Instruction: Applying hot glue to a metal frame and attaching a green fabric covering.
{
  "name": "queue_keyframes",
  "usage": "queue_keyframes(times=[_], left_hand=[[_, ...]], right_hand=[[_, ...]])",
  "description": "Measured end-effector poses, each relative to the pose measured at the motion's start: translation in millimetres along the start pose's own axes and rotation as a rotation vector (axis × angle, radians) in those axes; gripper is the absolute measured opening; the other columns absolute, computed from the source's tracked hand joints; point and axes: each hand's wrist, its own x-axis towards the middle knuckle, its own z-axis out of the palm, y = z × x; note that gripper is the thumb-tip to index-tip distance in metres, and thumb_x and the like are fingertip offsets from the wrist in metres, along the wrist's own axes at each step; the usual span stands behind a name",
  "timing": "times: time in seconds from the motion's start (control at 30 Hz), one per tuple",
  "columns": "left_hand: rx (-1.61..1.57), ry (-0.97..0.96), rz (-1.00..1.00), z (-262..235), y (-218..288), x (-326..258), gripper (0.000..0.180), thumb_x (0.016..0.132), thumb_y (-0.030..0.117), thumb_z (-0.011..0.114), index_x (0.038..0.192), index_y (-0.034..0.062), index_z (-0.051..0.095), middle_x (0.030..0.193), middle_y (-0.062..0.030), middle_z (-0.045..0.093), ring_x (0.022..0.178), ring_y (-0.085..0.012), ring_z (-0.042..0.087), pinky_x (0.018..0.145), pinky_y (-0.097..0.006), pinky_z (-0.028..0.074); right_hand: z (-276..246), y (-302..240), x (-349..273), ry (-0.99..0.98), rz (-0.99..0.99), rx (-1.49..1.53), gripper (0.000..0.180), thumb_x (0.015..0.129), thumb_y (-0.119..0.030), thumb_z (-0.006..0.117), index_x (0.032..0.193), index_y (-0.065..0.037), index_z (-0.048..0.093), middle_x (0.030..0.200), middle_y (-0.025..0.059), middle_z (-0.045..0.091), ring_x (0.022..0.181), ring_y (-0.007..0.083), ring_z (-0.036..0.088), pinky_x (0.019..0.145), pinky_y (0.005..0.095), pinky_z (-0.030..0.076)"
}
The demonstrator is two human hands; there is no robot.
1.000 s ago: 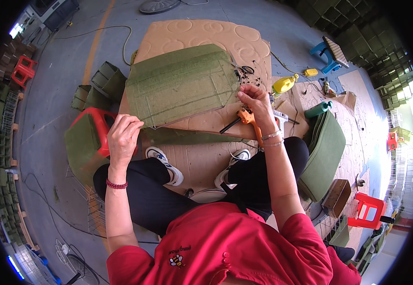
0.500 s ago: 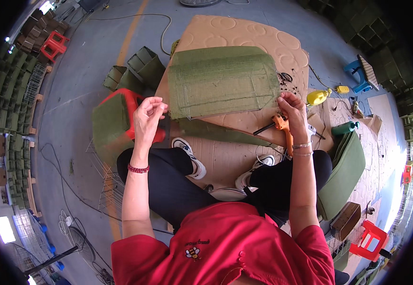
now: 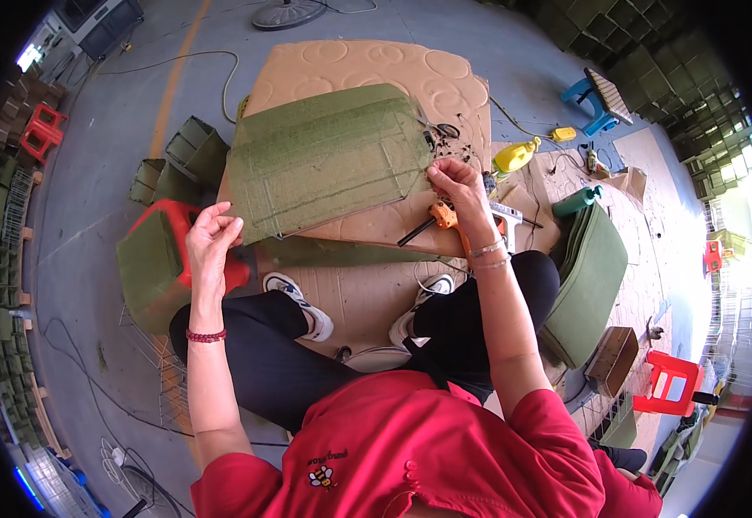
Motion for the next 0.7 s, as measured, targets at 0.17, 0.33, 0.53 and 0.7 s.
queue_keyframes(times=[0.17,0.33,0.53,0.7], left_hand=[[-0.016,0.008,-0.055,4,8,-3,0.046,0.084,0.008,0.073,0.124,-0.0032,0.053,0.081,-0.0012,0.063,0.072,-0.0059,0.058,0.066,-0.020,0.047],[-0.020,-0.038,-0.033,1,3,-1,0.055,0.082,0.006,0.074,0.129,-0.0063,0.048,0.079,-0.0010,0.062,0.072,-0.0059,0.057,0.067,-0.020,0.047],[-0.004,-0.026,0.032,0,-4,2,0.045,0.084,0.009,0.072,0.123,-0.0033,0.054,0.084,-0.0017,0.062,0.072,-0.0069,0.057,0.071,-0.022,0.046],[0.872,0.283,0.889,24,22,-11,0.018,0.087,0.004,0.064,0.105,0.0004,0.067,0.108,-0.0103,0.066,0.106,-0.0287,0.060,0.090,-0.039,0.049]], right_hand=[[-2,3,0,-0.005,-0.009,0.001,0.011,0.089,-0.016,0.068,0.085,-0.007,0.066,0.069,-0.0062,0.058,0.062,0.0029,0.049,0.059,0.0189,0.039],[-2,10,3,-0.004,-0.006,0.019,0.011,0.089,-0.016,0.069,0.086,-0.006,0.066,0.071,-0.0060,0.058,0.063,0.0030,0.049,0.060,0.0190,0.040],[0,11,0,0.024,-0.041,-0.018,0.013,0.089,-0.015,0.069,0.090,-0.003,0.066,0.071,-0.0029,0.061,0.066,0.0054,0.055,0.063,0.0207,0.043],[34,-11,-24,0.343,-0.948,-0.860,0.022,0.082,0.004,0.061,0.104,0.004,0.064,0.097,0.0142,0.066,0.089,0.0262,0.065,0.079,0.0348,0.052]])
